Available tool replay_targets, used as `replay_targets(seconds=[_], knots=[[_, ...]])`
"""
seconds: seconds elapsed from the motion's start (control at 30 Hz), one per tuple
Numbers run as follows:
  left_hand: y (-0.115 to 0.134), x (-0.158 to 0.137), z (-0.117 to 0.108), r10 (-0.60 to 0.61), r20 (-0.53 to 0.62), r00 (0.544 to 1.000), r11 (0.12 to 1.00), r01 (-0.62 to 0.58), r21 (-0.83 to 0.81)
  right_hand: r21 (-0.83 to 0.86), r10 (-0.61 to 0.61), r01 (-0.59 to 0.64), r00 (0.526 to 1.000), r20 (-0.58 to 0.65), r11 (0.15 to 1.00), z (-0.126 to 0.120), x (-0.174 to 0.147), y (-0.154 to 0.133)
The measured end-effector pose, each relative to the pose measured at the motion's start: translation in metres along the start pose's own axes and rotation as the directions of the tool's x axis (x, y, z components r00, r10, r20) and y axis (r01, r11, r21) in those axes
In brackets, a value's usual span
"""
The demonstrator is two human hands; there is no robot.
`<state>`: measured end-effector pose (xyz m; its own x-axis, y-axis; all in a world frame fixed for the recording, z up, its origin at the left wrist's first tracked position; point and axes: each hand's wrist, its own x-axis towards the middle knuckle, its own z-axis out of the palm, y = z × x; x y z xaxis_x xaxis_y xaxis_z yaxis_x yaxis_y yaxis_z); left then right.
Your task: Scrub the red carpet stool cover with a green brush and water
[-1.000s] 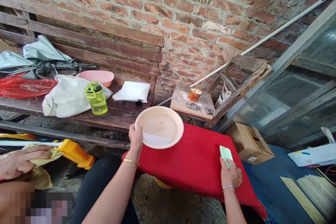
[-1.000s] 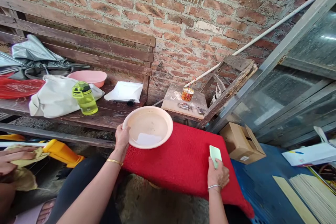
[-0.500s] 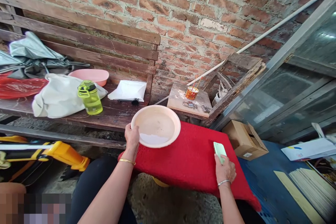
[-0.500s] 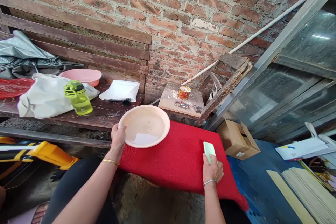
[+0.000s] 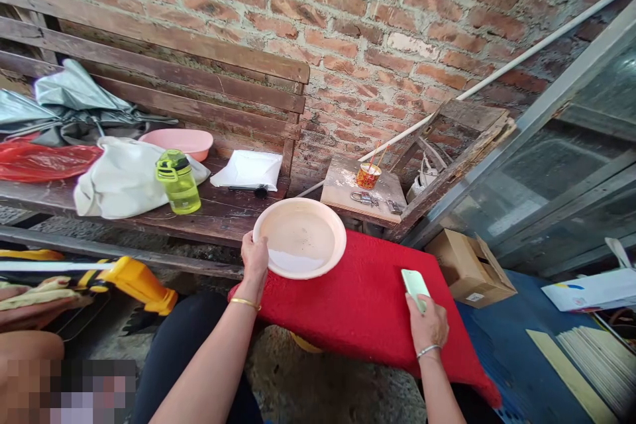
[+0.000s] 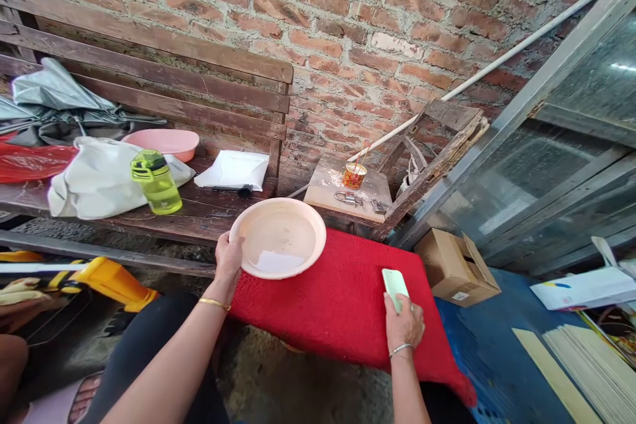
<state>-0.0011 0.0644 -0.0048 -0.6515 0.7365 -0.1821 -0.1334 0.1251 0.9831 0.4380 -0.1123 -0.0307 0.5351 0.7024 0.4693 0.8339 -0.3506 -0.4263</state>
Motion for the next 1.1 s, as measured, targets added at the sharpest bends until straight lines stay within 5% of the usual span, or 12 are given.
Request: replay_targets(seconds=[0.1,0.33,0.47,0.57,0.67,0.77,0.83,0.97,1.1], knots=[[-0.002,0.001,0.000,0.004,0.004,1.000,1.000,-0.004,0.000,0.038,0.015,-0.014,1.000,-0.004,0.999,0.000,0.002,0.002],[-0.003,0.001,0.001,0.015,0.006,1.000,1.000,-0.015,-0.023,0.269,-0.341,0.282,0.917,0.205,0.921,0.003,-0.012,-0.017],[-0.001,-0.001,0.001,0.007,0.007,1.000,0.999,-0.006,-0.034,0.092,-0.058,0.058,0.998,0.006,0.994,0.003,-0.004,-0.006],[0.000,-0.001,0.000,0.006,0.004,1.000,1.000,-0.005,-0.022,0.068,0.085,-0.080,0.994,-0.074,0.994,0.002,0.001,0.002],[-0.001,0.000,0.000,0.015,0.000,1.000,1.000,-0.015,-0.024,0.153,-0.044,0.039,0.999,0.030,0.987,0.004,-0.004,-0.003],[0.000,-0.001,0.000,0.012,0.000,1.000,0.999,-0.012,-0.034,0.303,-0.300,0.239,0.938,0.175,0.923,0.006,-0.012,-0.012],[0.002,-0.003,0.000,0.005,0.001,1.000,0.999,-0.005,-0.036,0.333,-0.360,0.288,0.916,0.178,0.898,0.007,-0.013,-0.015],[0.006,-0.006,0.000,0.002,0.002,1.000,0.999,-0.002,-0.033,0.157,-0.039,0.037,0.999,0.007,0.987,0.006,-0.005,-0.006],[0.006,-0.006,0.001,-0.005,0.000,1.000,0.999,0.005,-0.032,0.129,0.139,-0.128,0.987,-0.078,0.983,0.003,0.002,0.003]])
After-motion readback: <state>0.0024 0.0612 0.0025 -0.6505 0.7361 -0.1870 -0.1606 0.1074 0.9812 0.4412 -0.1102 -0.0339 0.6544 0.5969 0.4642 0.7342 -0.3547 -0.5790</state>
